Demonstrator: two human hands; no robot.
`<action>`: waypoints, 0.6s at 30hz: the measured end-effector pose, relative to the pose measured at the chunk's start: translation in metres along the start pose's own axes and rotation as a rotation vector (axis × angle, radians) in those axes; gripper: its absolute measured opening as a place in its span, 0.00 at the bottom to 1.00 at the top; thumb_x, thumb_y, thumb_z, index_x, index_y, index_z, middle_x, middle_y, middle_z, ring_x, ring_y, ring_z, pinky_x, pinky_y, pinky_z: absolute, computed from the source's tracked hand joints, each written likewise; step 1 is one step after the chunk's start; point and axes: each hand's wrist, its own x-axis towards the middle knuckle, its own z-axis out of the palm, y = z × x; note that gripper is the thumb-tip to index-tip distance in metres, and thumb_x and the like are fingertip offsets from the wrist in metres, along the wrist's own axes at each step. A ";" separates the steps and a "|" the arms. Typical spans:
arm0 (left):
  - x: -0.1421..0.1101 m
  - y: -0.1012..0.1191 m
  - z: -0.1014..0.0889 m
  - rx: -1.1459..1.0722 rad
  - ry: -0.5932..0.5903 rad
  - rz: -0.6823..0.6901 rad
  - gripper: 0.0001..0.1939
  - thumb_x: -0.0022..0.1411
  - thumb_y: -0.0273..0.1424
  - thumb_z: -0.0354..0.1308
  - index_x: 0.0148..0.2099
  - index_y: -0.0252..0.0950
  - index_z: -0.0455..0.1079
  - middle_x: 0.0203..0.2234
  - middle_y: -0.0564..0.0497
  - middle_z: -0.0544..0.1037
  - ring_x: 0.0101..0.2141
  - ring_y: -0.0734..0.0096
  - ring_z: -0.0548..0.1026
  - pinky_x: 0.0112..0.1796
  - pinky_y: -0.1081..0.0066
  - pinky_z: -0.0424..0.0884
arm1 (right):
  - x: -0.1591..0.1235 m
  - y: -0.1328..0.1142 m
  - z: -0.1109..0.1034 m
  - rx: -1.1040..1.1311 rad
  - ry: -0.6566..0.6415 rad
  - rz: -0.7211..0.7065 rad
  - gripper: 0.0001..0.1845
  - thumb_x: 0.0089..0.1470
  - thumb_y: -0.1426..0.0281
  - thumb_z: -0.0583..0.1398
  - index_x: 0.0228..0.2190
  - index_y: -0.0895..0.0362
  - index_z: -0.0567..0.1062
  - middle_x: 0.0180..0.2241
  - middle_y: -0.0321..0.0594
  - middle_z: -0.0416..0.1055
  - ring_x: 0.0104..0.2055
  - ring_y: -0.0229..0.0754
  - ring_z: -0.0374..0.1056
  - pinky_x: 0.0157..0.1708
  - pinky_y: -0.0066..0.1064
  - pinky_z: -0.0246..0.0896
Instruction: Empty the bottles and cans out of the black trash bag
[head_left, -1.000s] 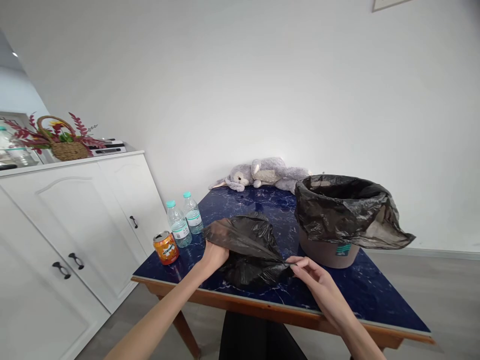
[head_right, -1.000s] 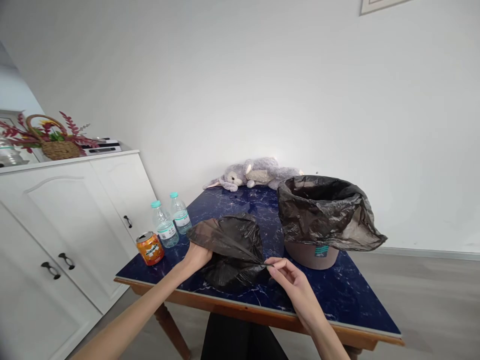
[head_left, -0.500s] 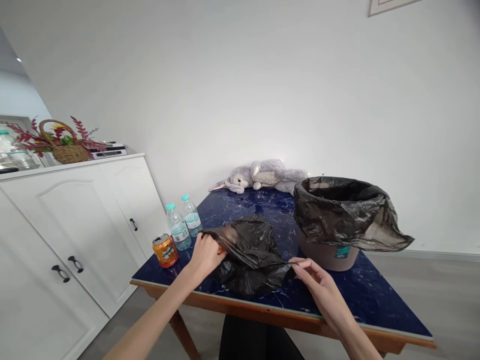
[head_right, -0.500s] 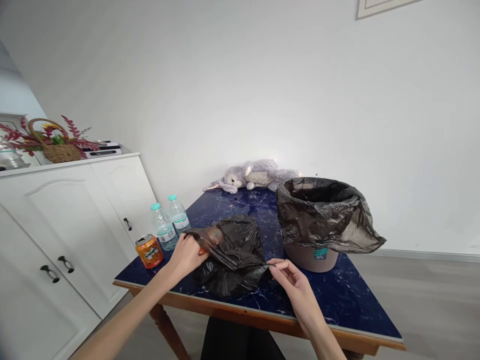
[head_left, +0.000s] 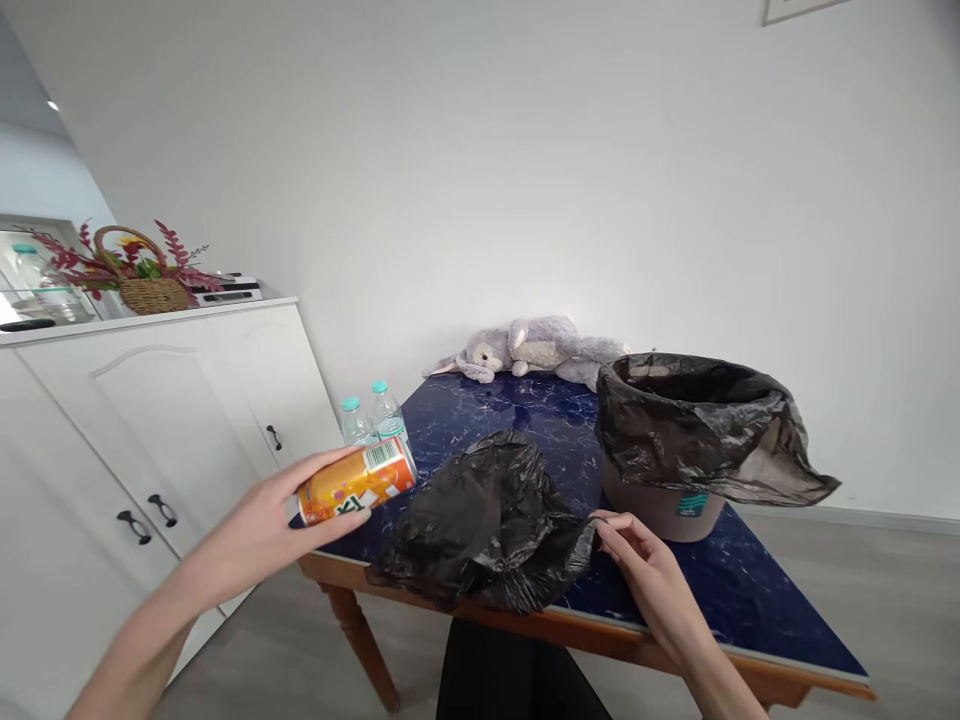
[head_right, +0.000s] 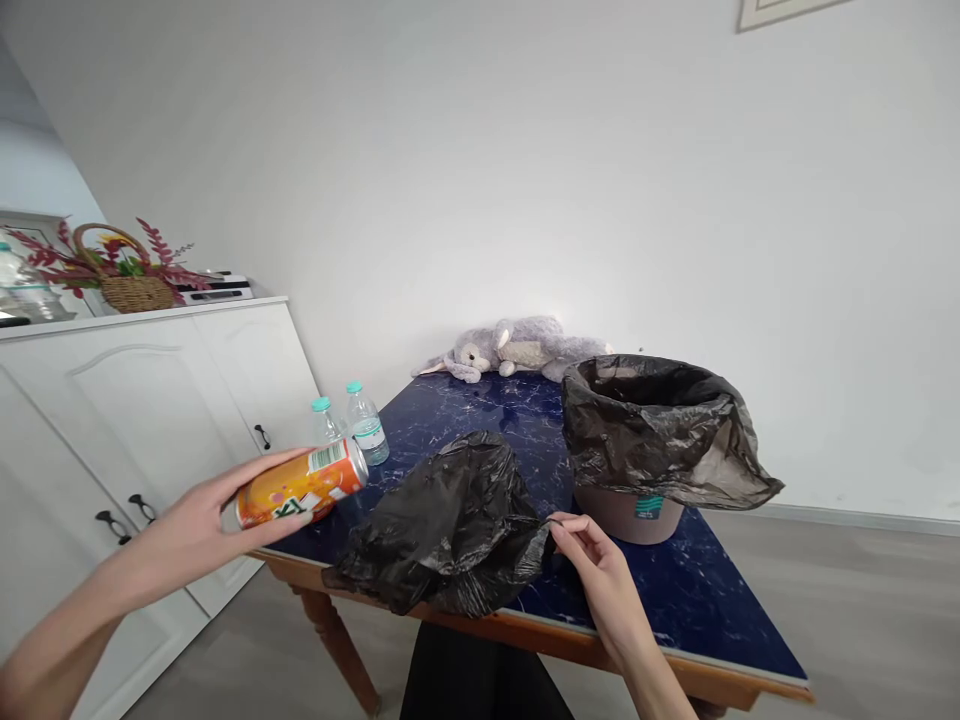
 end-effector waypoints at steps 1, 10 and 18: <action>0.004 -0.007 0.004 0.035 0.019 0.012 0.40 0.42 0.55 0.75 0.57 0.46 0.80 0.53 0.46 0.83 0.52 0.42 0.81 0.50 0.56 0.80 | 0.000 0.000 0.000 -0.001 0.002 -0.001 0.23 0.50 0.46 0.71 0.30 0.52 0.79 0.50 0.44 0.77 0.52 0.53 0.70 0.52 0.39 0.65; -0.004 -0.069 0.079 -0.582 -0.050 -0.121 0.54 0.52 0.64 0.67 0.73 0.43 0.60 0.67 0.40 0.71 0.64 0.42 0.71 0.60 0.53 0.74 | 0.000 -0.001 0.001 -0.008 -0.007 -0.028 0.22 0.50 0.46 0.71 0.31 0.52 0.79 0.49 0.45 0.77 0.51 0.53 0.69 0.52 0.39 0.65; -0.004 -0.077 0.124 -0.574 -0.034 -0.253 0.43 0.60 0.59 0.64 0.67 0.39 0.62 0.66 0.38 0.72 0.63 0.48 0.72 0.61 0.57 0.71 | -0.001 -0.003 0.000 0.020 -0.028 -0.049 0.21 0.51 0.48 0.71 0.29 0.52 0.78 0.48 0.44 0.77 0.52 0.52 0.69 0.52 0.38 0.63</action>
